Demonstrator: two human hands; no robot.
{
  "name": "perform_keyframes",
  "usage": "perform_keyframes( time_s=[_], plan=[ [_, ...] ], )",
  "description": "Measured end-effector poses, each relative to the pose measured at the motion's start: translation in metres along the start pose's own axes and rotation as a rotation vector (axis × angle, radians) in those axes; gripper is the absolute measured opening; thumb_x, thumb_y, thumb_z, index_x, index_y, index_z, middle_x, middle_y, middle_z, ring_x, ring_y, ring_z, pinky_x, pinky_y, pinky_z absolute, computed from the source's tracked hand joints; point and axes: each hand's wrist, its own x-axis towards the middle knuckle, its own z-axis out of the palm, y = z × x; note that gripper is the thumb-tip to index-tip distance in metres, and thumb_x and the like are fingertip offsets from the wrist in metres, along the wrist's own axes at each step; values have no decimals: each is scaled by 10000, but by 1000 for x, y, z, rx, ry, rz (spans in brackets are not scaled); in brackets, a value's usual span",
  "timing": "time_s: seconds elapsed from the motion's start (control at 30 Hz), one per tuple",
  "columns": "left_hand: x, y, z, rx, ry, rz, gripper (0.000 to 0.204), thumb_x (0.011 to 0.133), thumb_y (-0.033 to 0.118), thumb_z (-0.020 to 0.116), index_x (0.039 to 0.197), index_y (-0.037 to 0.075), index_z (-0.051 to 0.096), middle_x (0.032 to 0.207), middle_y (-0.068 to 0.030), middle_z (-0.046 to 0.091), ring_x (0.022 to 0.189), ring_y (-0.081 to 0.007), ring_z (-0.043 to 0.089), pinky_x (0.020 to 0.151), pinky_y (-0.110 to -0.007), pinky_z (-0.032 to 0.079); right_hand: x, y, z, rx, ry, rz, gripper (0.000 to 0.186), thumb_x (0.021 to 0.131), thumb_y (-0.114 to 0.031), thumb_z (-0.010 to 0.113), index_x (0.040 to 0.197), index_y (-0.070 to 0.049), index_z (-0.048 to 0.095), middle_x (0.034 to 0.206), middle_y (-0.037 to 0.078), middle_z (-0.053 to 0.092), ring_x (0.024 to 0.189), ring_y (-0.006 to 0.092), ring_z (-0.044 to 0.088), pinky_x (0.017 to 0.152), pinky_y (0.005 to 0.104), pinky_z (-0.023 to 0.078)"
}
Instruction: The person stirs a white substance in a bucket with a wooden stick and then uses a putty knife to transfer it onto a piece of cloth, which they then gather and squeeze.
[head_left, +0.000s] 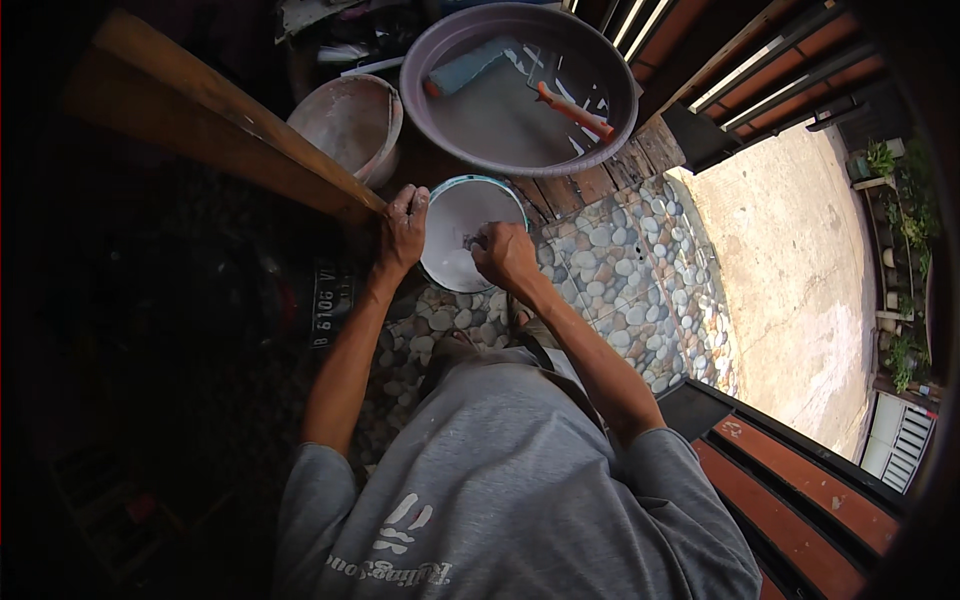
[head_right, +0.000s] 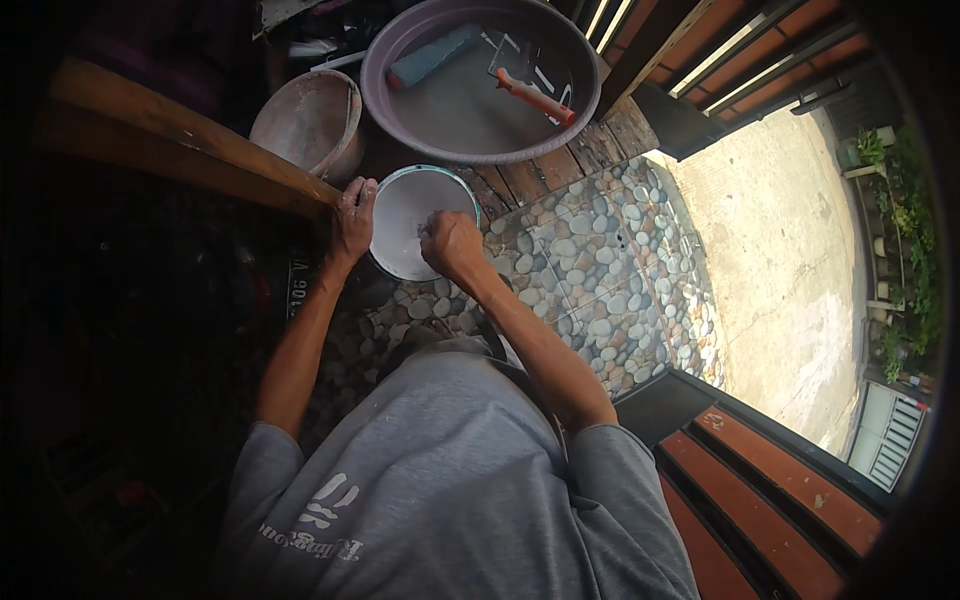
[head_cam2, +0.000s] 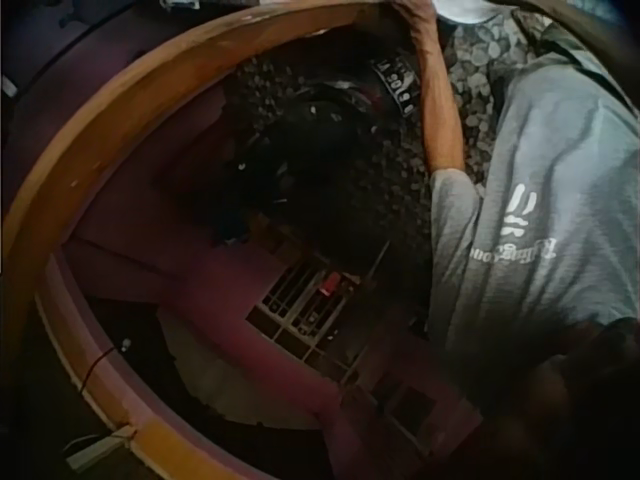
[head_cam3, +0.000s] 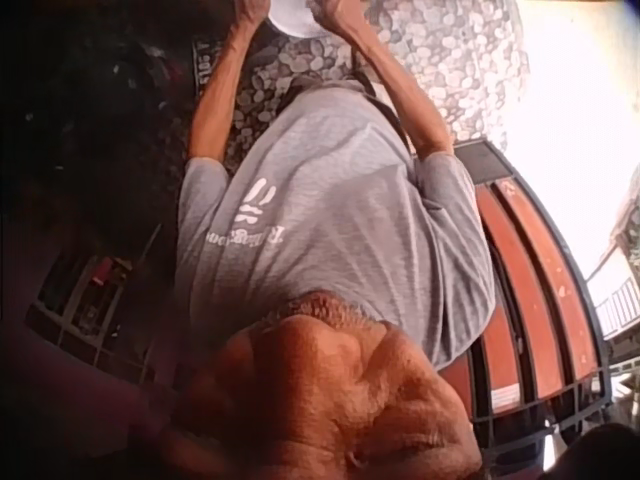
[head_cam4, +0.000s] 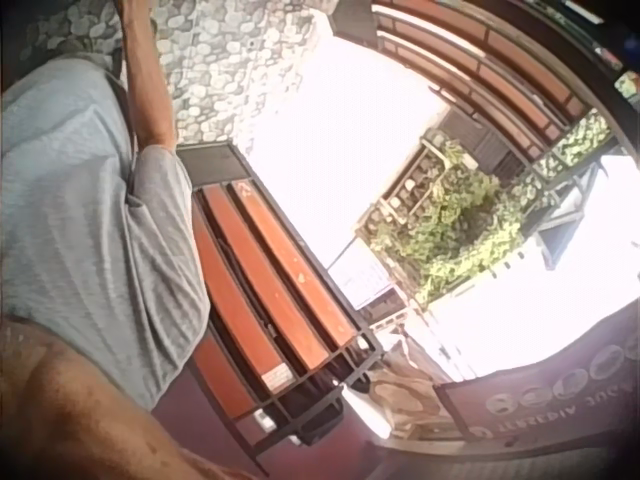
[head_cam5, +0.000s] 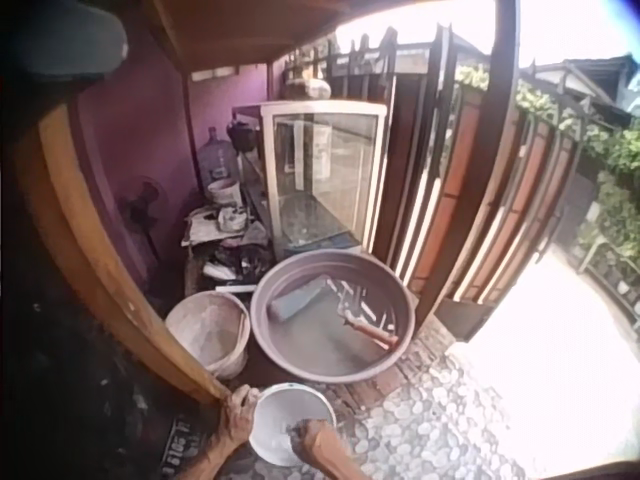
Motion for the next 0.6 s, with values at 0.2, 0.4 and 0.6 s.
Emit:
perform_keyframes(
  time_s=[0.2, 0.4, 0.6],
  plan=[
    [0, 0, 1, -20, 28, 4, 296, 943, 227, 449, 786, -20, 493, 698, -238, 514, 696, -437, 534, 580, -438, 402, 9, -4, -11, -126, 147, 3, 150, 720, -92, 548, 703, 37, 623, 727, 263, 617, 728, 426, 620, 681, 473, 508],
    [0, 1, -1, -16, 0, -6, 298, 944, 227, 446, 787, -21, 493, 699, -231, 513, 690, -432, 531, 579, -435, 401, -5, -9, -9, -66, -84, 78, 148, 718, -105, 562, 710, 25, 633, 729, 257, 619, 714, 431, 619, 682, 472, 508],
    [-1, 0, -2, 4, 17, 31, 299, 945, 234, 446, 784, -13, 494, 687, -229, 508, 661, -422, 519, 568, -428, 396, 11, -14, -6, -31, 149, 0, 142, 710, -112, 569, 695, 17, 625, 718, 245, 619, 702, 435, 613, 683, 483, 506]
  ],
)
